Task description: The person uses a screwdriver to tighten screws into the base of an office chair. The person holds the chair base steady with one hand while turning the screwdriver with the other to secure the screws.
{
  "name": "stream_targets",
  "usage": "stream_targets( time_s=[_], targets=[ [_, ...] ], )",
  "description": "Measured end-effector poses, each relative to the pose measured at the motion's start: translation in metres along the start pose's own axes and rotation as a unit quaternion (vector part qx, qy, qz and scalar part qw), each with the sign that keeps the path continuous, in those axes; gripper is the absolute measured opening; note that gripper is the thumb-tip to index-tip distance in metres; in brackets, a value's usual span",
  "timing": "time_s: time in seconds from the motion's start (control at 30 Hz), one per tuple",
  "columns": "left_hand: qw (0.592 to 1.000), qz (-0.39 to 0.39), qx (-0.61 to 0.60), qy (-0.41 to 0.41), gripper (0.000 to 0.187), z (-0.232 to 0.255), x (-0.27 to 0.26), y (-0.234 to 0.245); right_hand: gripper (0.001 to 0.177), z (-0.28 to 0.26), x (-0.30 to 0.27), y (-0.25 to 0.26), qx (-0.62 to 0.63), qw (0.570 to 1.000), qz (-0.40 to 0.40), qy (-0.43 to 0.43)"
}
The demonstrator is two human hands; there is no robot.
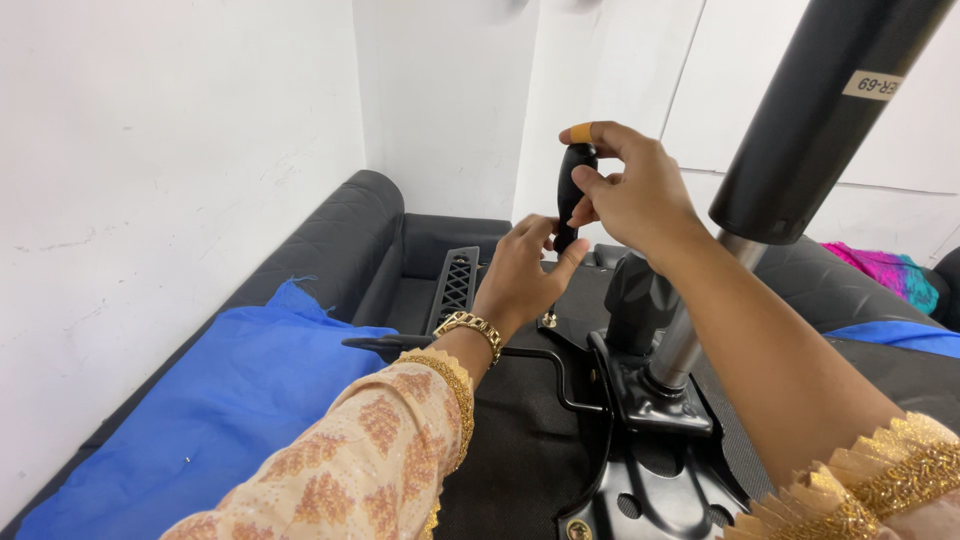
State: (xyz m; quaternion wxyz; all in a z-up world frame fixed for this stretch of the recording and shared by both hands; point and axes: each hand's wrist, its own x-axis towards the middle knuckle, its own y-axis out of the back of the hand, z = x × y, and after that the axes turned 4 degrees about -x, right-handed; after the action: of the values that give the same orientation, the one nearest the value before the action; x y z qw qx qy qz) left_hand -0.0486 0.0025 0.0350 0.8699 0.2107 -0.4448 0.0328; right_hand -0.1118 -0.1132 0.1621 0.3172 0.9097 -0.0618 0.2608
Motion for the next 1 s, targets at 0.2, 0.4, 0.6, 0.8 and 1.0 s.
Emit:
stream_targets(
  time_s=[0.2, 0.4, 0.6, 0.8, 1.0],
  targets=[
    [0.999, 0.003, -0.045, -0.002, 0.038, 0.005, 0.002, 0.001, 0.037, -0.001, 0.005, 0.003, -0.104, 0.992, 0.064, -0.036],
    [0.996, -0.03, -0.08, 0.017, 0.041, 0.005, 0.003, -0.001, 0.04, 0.006, 0.007, 0.001, -0.086, 0.994, 0.06, -0.036],
    [1.0, -0.014, -0.021, 0.004, 0.037, 0.006, 0.001, 0.004, 0.04, 0.013, 0.01, -0.002, -0.058, 0.998, 0.022, 0.018],
    [0.999, -0.031, -0.006, -0.001, 0.033, 0.009, 0.002, -0.004, 0.053, 0.015, 0.004, 0.0, -0.147, 0.986, 0.079, -0.032],
    [0.998, -0.014, -0.056, -0.002, 0.034, 0.01, 0.003, -0.003, 0.041, 0.016, 0.0, 0.003, 0.004, 0.999, 0.01, 0.032]
  ],
)
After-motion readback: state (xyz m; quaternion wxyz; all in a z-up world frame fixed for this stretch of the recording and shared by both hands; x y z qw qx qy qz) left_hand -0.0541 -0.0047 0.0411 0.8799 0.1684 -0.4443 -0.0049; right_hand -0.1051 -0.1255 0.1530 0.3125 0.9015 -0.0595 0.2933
